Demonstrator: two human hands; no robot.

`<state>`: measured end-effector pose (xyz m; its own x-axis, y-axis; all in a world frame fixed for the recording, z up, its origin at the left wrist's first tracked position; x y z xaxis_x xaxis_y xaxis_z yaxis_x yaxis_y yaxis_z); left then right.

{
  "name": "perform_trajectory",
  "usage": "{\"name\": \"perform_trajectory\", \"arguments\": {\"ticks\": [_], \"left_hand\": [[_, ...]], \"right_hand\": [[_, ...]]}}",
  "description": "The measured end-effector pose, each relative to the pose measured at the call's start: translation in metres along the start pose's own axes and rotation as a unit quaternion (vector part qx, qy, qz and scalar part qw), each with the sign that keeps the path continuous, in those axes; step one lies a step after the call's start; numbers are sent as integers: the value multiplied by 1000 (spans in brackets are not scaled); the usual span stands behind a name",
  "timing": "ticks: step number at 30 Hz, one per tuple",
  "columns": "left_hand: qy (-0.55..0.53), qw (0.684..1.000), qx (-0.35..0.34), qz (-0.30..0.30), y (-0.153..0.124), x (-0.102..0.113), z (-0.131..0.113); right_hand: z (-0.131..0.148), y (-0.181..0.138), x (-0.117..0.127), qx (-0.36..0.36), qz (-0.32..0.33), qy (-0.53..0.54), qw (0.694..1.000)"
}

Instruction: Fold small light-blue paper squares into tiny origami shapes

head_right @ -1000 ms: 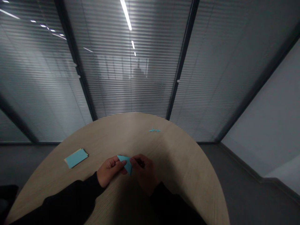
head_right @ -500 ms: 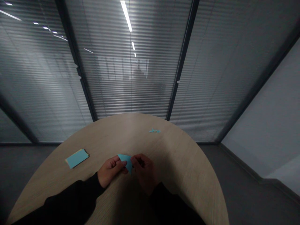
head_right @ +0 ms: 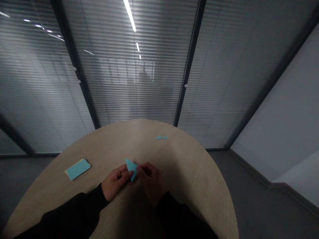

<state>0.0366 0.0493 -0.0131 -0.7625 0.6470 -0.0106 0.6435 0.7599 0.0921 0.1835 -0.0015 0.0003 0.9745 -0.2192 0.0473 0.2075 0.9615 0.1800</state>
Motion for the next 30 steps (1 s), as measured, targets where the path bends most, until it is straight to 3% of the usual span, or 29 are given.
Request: {"name": "perform_trajectory", "arguments": {"ticks": [3,14,21,30], "left_hand": [[-34,999,-5,29,1,-4,2],[-12,1000,-5,2,2,-7,-5],[-5,1000,5,-18,4,-5,7],[58,997,44,-18,5,-6,1]], "right_hand": [[-2,-1,0,-19,-4,16,1000],[4,-2,4,-52,-24,-6,998],[3,0,9,-43,-15,-31,998],[-1,1,16,-51,-30,-44,997]]}}
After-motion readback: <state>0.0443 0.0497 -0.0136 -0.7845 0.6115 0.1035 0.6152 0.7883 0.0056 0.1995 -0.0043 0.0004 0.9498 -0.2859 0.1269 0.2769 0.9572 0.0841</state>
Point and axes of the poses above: each hand's wrist, its own y-axis towards the middle knuckle, its own x-axis out of the back of the hand, z = x × y, the point moved 3 cm from there along y, towards the middle knuckle, and after that the axes turned 1 degree about z, right-handed, at the moved point
